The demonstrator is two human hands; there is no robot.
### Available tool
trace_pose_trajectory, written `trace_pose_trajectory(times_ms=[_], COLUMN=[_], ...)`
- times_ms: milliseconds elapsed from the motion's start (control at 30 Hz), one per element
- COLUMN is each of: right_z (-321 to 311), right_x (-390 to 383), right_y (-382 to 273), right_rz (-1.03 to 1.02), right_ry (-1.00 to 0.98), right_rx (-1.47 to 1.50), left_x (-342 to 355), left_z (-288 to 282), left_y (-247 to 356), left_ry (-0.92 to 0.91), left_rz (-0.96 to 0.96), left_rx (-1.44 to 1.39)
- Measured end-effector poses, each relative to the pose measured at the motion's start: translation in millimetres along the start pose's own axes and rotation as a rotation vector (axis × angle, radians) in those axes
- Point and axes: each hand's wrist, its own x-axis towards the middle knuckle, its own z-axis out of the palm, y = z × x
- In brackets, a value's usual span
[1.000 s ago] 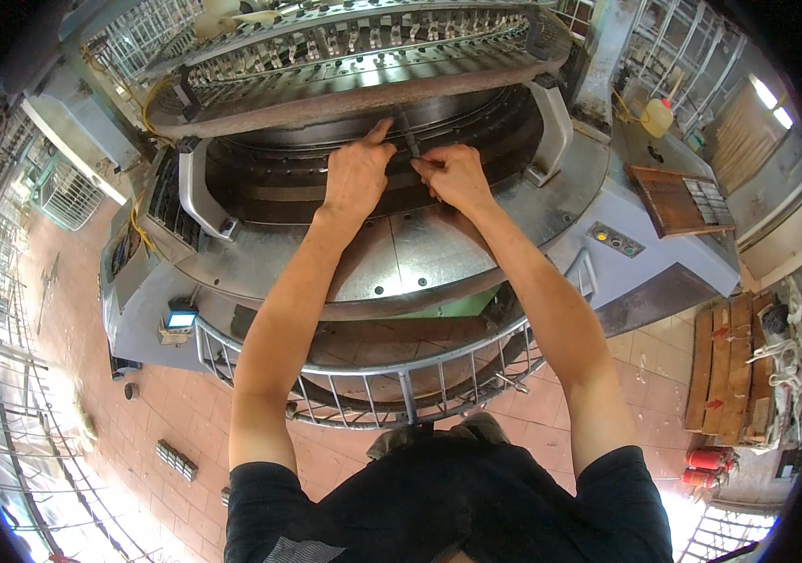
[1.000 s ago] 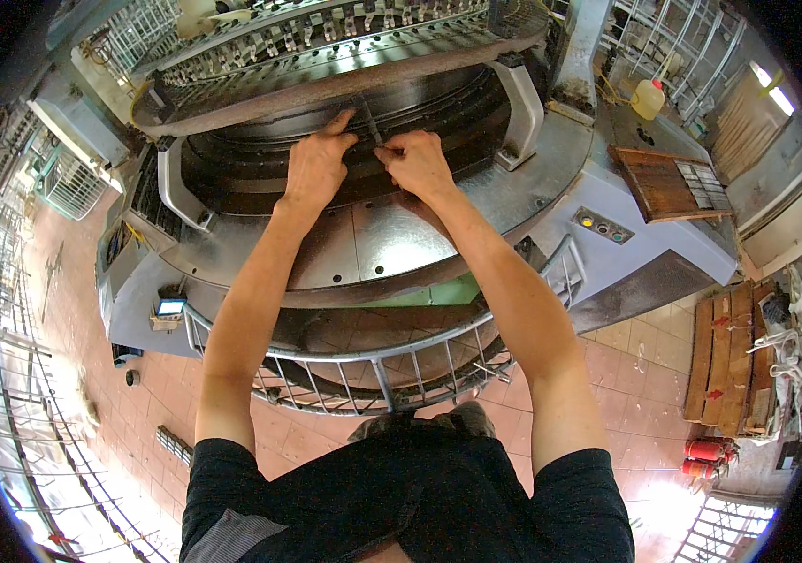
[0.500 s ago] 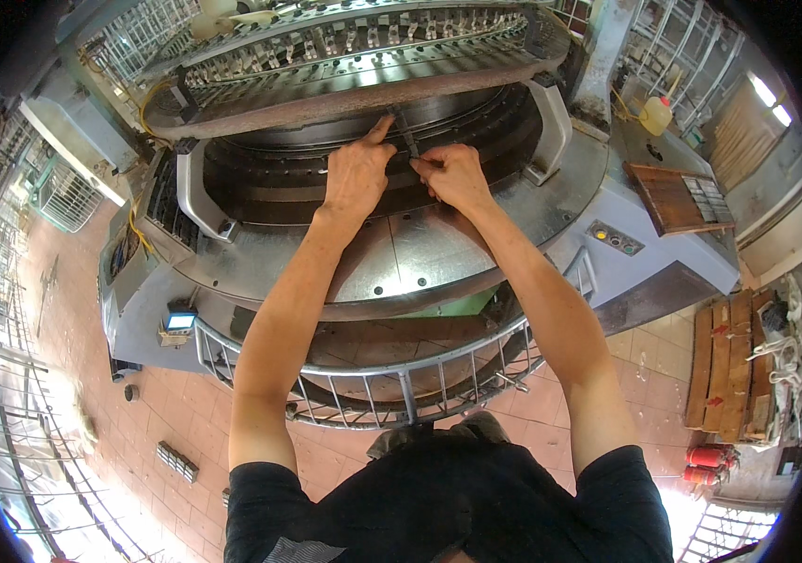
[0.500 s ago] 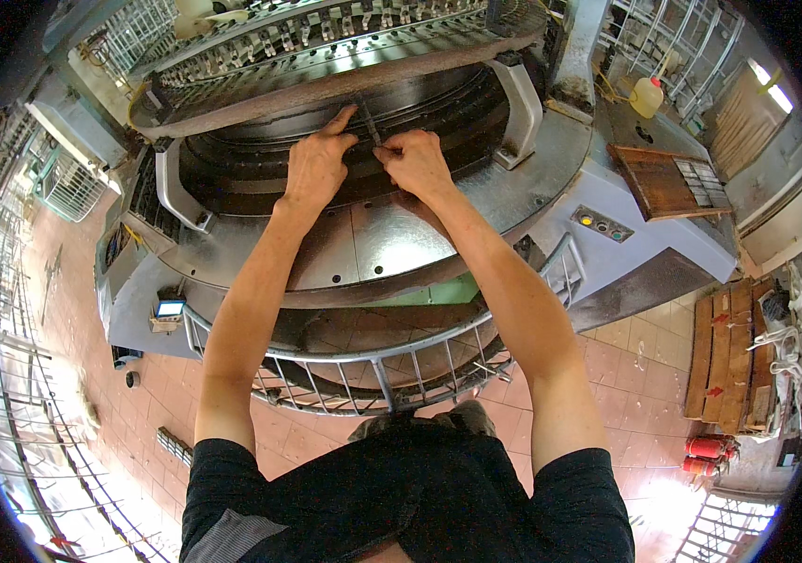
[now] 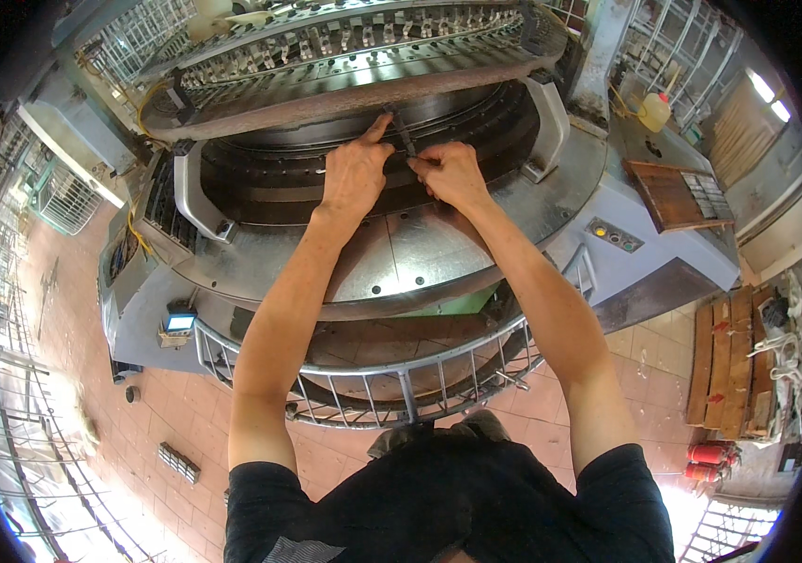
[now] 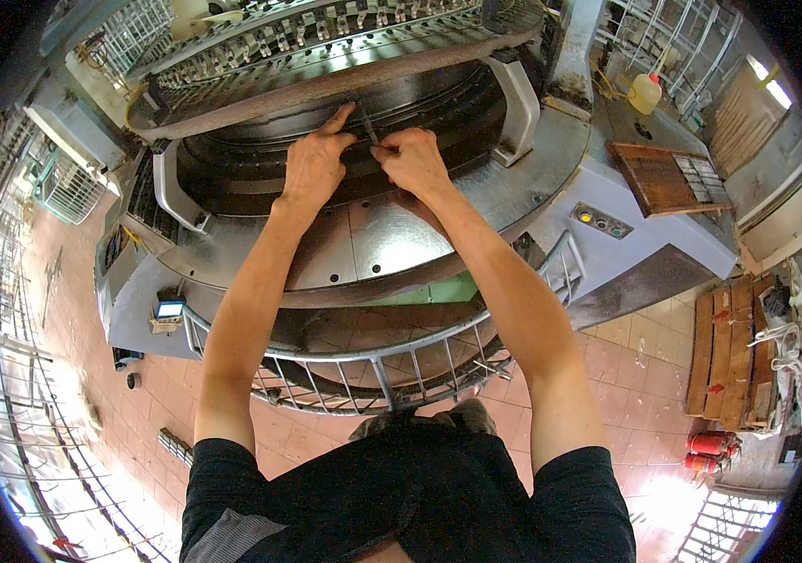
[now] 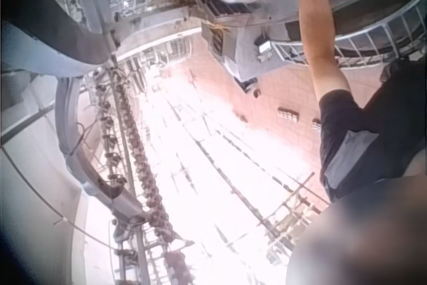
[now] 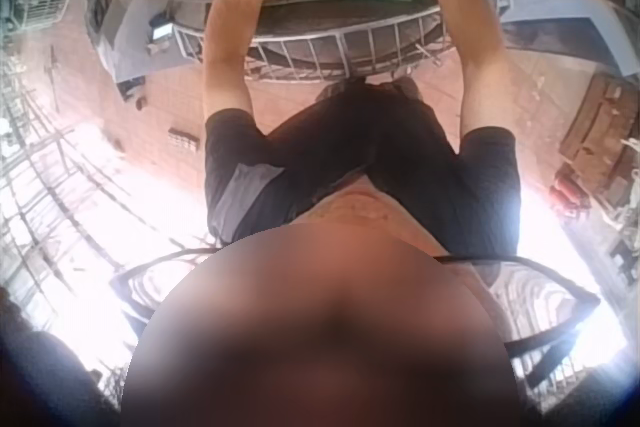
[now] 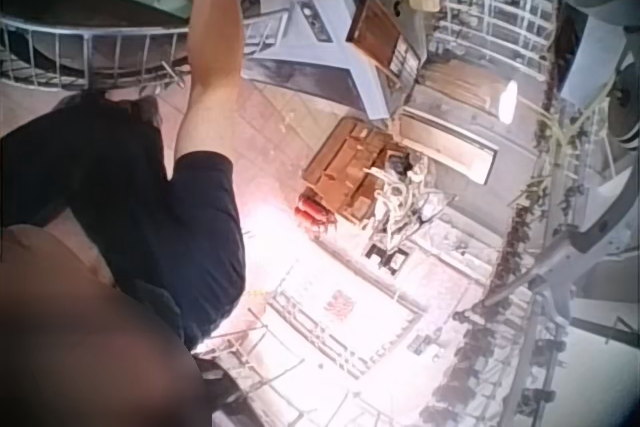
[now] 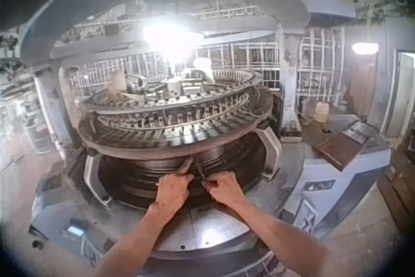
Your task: The person repeatedly inserts small rectangular metal parts into slots on a large circular machine. They pick up parts from a wooden tray, align them by hand, and press them into place around the machine's rim. The person occasionally uses a metal rod to adjust or secure the parts.
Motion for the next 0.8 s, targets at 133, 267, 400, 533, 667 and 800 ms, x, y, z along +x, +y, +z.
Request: trace_pose_trajectory(times_ms=[133,267,400,533,667,800], right_z=[1,0,-2,-2,1,5], right_x=[0,-1,-2,-1,1,3], right_y=[0,-2,-6,-5,2,8], right_rz=[-0.015,0.011,0.033,0.012,0.024,-0.064], right_ry=[0.012,0.010,-0.003,0.008,0.004,0.061], right_rx=[-0.007,0.004,0.007,-0.010,0.013,-0.056], left_x=[0,0,0,1,1,1], left_z=[-2,-5,-5,-5,-6,-4], left_y=[2,3,3,3,3,3], left_ry=[-0.031,-0.031,-0.032,-0.055,-0.067,-0.049], left_rz=[-0.012,-0.004,-0.003,-0.016,-0.023,-0.004], left_rx=[0.017,0.005,-0.002,0.003,-0.005,0.007])
